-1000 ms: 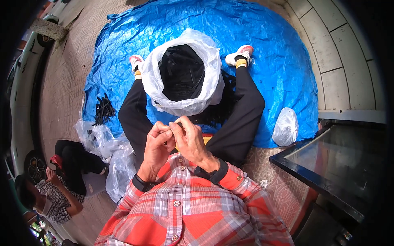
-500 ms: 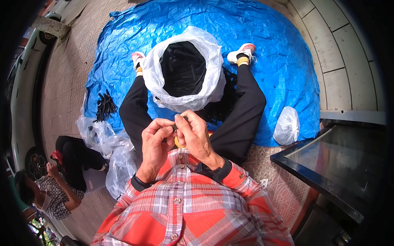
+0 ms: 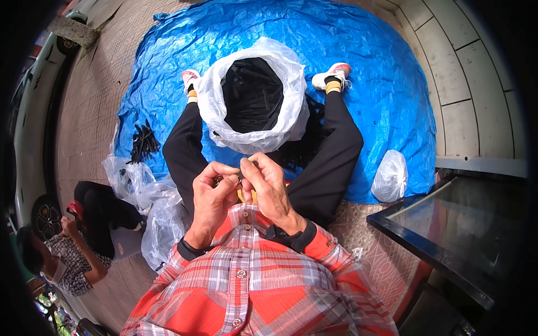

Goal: Preparing and cleaning black shoe components using a sponge while seated on a tarp.

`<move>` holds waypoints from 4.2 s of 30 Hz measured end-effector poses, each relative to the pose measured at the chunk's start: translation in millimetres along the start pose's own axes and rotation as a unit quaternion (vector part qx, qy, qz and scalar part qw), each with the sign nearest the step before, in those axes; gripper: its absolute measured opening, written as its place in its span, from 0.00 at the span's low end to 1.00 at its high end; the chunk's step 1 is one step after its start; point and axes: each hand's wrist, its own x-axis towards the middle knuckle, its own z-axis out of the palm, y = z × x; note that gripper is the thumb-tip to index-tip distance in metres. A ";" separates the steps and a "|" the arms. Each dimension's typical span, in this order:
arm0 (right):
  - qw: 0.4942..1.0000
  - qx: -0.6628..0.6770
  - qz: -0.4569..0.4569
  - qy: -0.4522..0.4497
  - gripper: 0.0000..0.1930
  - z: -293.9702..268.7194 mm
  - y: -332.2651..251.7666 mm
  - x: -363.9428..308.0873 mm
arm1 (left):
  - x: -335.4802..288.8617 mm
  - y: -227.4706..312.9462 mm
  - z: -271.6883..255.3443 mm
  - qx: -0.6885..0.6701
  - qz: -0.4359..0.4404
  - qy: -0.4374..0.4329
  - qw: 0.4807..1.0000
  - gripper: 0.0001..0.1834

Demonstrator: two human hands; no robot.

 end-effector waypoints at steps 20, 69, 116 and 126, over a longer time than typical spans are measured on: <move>0.701 -0.574 -0.423 0.005 0.11 0.9 -39.7 6.8 | 3.3 0.2 -19.5 -0.022 0.074 -0.058 0.995 0.12; 0.978 0.065 0.185 -0.072 0.05 -24.6 -14.6 4.9 | 9.5 -21.5 -23.3 -0.083 0.015 -0.136 0.987 0.14; 0.865 -0.488 -0.115 -0.022 0.05 -52.4 18.1 -17.5 | 7.1 -23.9 -4.1 0.443 0.097 -0.076 0.888 0.11; 0.942 -0.240 -0.008 0.233 0.08 -166.8 18.7 10.0 | 41.0 -47.0 -24.4 0.089 -0.176 -0.096 0.976 0.08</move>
